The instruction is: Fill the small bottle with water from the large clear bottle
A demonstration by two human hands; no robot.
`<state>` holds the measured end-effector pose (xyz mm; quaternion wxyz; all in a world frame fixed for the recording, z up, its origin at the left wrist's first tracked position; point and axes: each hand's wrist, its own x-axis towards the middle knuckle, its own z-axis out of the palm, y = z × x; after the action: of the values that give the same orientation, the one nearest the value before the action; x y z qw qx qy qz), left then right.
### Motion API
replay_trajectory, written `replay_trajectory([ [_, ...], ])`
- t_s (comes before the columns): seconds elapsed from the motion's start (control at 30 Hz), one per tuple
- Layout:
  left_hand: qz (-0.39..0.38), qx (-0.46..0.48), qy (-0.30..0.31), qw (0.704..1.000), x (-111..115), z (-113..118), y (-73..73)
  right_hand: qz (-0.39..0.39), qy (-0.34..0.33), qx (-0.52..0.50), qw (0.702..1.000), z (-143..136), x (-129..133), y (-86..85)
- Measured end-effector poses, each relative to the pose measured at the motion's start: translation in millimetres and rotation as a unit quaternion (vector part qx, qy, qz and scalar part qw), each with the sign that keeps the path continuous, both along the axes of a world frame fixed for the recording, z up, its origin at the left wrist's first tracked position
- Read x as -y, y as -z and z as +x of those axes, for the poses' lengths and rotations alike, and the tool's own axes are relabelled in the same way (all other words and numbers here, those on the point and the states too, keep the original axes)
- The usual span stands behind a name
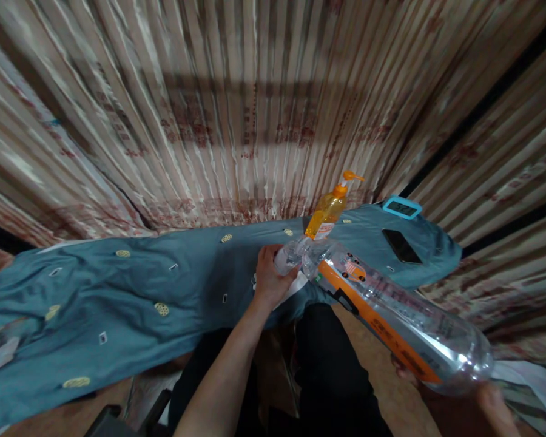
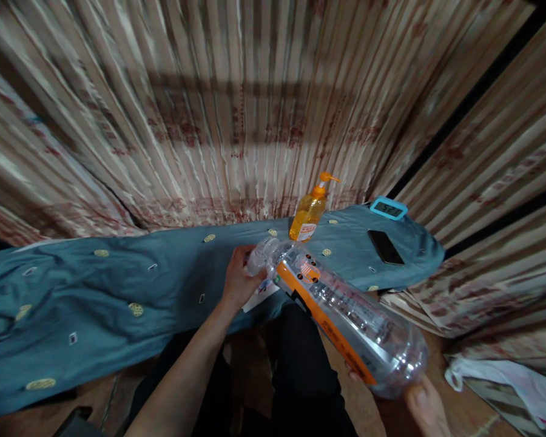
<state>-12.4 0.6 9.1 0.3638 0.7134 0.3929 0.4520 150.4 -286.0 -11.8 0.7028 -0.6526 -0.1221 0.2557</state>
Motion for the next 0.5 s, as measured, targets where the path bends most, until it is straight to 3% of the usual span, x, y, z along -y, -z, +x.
replay_trajectory([
  [0.17, -0.007, -0.002, -0.004, 1.0, 0, 0, -0.3, 0.0, 0.012, -0.011, 1.0, -3, -5, -2.3],
  [0.5, 0.002, -0.005, 0.001, 1.0, -1, 0, 1.1, 0.028, -0.029, -0.065, 0.997, -23, -20, -41.9],
])
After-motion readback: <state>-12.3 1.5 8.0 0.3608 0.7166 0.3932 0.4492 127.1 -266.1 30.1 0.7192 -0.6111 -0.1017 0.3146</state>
